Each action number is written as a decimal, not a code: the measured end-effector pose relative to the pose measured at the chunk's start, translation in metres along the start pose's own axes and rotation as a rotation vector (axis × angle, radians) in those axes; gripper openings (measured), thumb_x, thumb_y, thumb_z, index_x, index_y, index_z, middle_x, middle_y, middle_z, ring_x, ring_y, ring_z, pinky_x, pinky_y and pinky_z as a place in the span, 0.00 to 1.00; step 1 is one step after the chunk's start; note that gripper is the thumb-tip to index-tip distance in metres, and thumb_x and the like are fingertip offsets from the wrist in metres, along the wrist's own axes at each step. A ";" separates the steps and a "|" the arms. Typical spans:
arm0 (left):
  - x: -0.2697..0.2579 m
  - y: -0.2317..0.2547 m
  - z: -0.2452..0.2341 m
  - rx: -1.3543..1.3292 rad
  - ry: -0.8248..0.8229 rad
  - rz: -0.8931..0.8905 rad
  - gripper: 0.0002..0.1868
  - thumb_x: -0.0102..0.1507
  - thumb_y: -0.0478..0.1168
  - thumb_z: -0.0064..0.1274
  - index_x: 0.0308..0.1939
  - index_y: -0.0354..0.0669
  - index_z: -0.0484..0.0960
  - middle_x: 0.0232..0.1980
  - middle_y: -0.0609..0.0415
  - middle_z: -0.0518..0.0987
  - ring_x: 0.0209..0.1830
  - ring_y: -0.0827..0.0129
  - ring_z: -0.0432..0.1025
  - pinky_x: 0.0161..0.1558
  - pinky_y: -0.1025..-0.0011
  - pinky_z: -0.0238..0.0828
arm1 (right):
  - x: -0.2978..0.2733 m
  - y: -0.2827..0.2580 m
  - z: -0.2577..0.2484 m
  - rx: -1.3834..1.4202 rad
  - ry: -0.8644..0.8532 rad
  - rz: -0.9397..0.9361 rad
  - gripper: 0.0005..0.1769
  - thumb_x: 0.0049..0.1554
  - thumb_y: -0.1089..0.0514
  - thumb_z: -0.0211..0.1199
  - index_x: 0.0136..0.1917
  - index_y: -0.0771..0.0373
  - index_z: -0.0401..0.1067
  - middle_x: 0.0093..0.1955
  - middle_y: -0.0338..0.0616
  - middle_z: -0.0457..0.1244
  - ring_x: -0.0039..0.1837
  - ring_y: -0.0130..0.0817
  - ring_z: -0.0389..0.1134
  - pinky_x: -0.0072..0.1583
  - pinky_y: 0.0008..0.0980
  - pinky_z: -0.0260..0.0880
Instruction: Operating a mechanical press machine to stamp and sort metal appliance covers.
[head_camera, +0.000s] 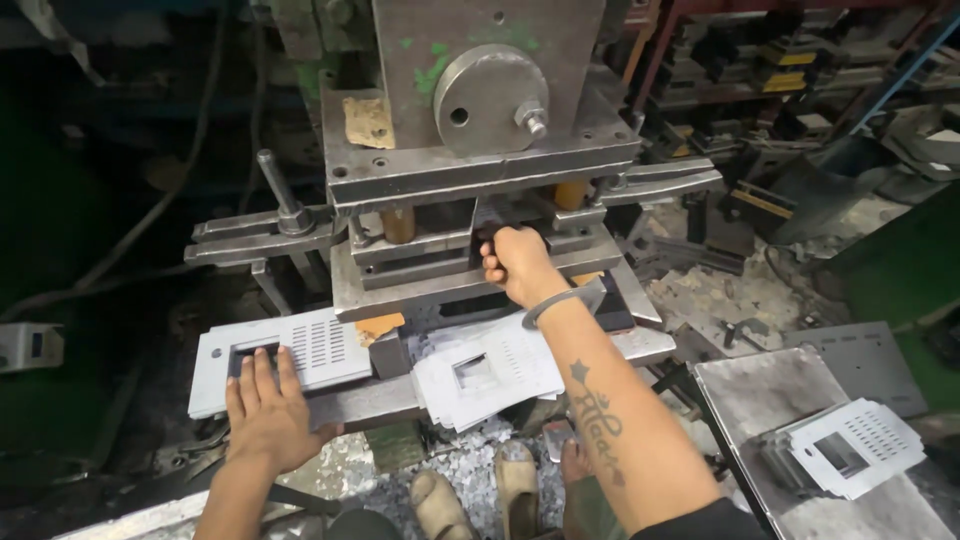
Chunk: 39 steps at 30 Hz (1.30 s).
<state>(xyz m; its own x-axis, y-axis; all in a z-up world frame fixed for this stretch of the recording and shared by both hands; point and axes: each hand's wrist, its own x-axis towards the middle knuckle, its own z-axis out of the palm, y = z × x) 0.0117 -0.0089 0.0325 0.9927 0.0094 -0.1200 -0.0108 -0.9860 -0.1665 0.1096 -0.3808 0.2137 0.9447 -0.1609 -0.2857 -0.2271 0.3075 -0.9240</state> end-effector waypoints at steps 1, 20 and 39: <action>0.001 0.000 -0.002 0.002 0.003 0.002 0.82 0.48 0.81 0.61 0.79 0.29 0.30 0.80 0.23 0.36 0.82 0.35 0.27 0.73 0.41 0.25 | 0.000 -0.001 0.001 0.003 0.001 -0.003 0.09 0.59 0.66 0.48 0.44 0.71 0.70 0.35 0.48 0.64 0.29 0.28 0.57 0.28 0.25 0.54; -0.003 0.004 -0.006 0.015 0.052 0.002 0.82 0.47 0.82 0.61 0.79 0.28 0.33 0.79 0.22 0.39 0.81 0.34 0.31 0.73 0.40 0.26 | -0.012 -0.005 0.012 0.026 0.116 0.026 0.13 0.55 0.68 0.41 0.50 0.75 0.64 0.35 0.49 0.63 0.29 0.30 0.59 0.27 0.25 0.58; 0.007 -0.047 -0.151 -0.156 -0.324 0.057 0.30 0.58 0.51 0.68 0.64 0.67 0.79 0.60 0.70 0.85 0.58 0.77 0.82 0.68 0.73 0.75 | -0.178 0.094 -0.077 0.155 0.059 0.025 0.08 0.65 0.63 0.54 0.49 0.70 0.71 0.35 0.51 0.66 0.38 0.36 0.65 0.39 0.32 0.63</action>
<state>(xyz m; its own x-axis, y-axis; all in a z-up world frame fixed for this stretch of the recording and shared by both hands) 0.0373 0.0120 0.1868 0.9013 -0.0188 -0.4328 -0.0221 -0.9998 -0.0025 -0.0982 -0.3959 0.1580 0.9227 -0.2046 -0.3267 -0.2067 0.4527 -0.8674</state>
